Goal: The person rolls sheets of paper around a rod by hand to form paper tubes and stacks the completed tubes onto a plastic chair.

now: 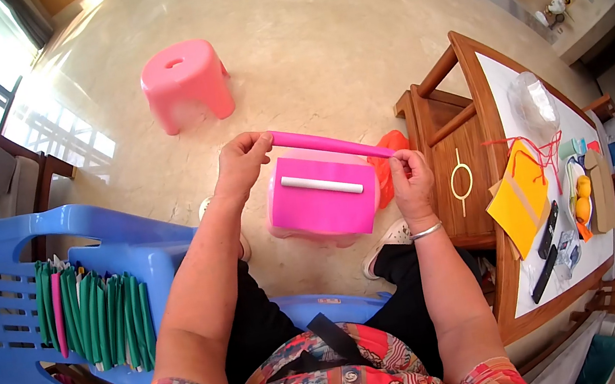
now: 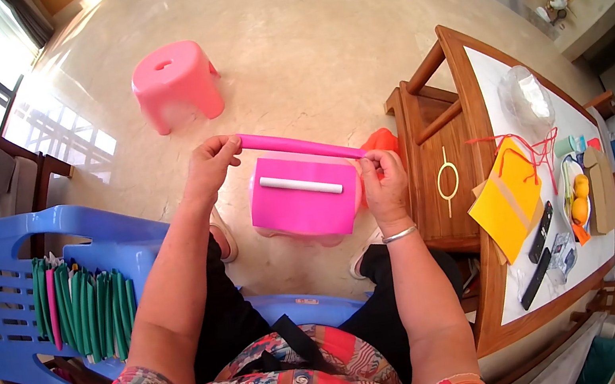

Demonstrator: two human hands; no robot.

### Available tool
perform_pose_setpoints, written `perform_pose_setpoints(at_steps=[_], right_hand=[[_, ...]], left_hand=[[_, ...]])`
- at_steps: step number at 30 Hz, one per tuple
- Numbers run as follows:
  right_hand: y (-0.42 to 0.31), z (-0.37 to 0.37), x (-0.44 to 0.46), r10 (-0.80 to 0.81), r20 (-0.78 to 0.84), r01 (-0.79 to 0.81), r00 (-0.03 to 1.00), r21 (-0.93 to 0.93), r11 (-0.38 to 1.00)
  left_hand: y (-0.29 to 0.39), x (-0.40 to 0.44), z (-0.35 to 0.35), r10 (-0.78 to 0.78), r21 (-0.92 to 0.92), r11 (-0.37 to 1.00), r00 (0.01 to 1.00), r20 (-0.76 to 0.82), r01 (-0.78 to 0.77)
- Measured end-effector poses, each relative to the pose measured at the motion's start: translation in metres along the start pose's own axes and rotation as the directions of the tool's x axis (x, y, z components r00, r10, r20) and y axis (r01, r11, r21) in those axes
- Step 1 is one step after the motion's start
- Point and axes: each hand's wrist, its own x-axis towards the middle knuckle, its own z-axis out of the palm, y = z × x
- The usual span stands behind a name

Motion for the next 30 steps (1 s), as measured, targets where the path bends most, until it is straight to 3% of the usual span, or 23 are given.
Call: perform_pose_setpoints(at_steps=[6,7,9,10,11,13,16,18,20,22,25,28,30], right_hand=[[0.013,-0.008,-0.002,-0.057,0.008,0.058,0.998,-0.107,0.993],[0.016,-0.003,-0.003,-0.085,0.024,0.087,0.996,-0.115,0.990],[0.025,0.000,-0.007,0.179,0.063,-0.187,0.982,0.151,0.971],[0.024,0.001,-0.005,0.109,0.107,-0.137,0.988,0.307,0.942],[0.033,0.002,-0.004,0.057,0.062,-0.075,0.996,0.330,0.941],[0.031,0.000,-0.004,0.154,0.055,-0.163,0.987,0.387,0.907],[0.035,-0.008,-0.005,0.211,0.213,-0.277,0.954,0.358,0.892],[0.033,-0.008,-0.009,0.209,0.267,-0.291,0.941,0.324,0.900],[0.032,-0.003,-0.014,0.228,0.284,-0.303,0.931,0.257,0.918],[0.031,-0.002,-0.017,0.227,0.310,-0.301,0.923,0.216,0.929],[0.029,0.003,-0.020,0.223,0.360,-0.310,0.906,0.205,0.928],[0.024,0.009,-0.022,0.227,0.391,-0.323,0.892,0.201,0.925],[0.032,0.009,-0.024,0.215,0.421,-0.315,0.881,0.183,0.931]], left_hand=[[-0.027,0.012,0.001,0.113,0.100,0.989,0.993,-0.031,-0.110],[-0.028,0.012,0.001,0.135,0.281,0.953,0.989,-0.068,-0.111],[-0.019,-0.004,0.001,0.352,0.330,0.899,0.923,-0.152,-0.289],[-0.004,-0.016,-0.003,0.305,0.308,0.920,0.936,-0.176,-0.242],[-0.002,-0.021,-0.007,0.272,0.191,0.953,0.944,-0.186,-0.237],[0.016,-0.039,-0.023,0.200,0.083,0.979,0.955,-0.219,-0.186],[0.033,-0.077,-0.070,0.173,0.067,0.985,0.953,-0.249,-0.161],[0.044,-0.120,-0.116,0.158,0.010,0.986,0.934,-0.321,-0.164],[0.043,-0.166,-0.181,0.156,0.073,0.988,0.905,-0.395,-0.138],[0.031,-0.216,-0.240,0.143,0.040,0.988,0.790,-0.596,-0.148],[-0.006,-0.286,-0.339,-0.034,-0.119,0.982,0.481,-0.876,-0.148],[-0.043,-0.355,-0.426,-0.110,-0.127,0.985,0.142,-0.984,-0.117],[-0.062,-0.391,-0.477,-0.147,-0.152,0.984,0.062,-0.987,-0.092]])
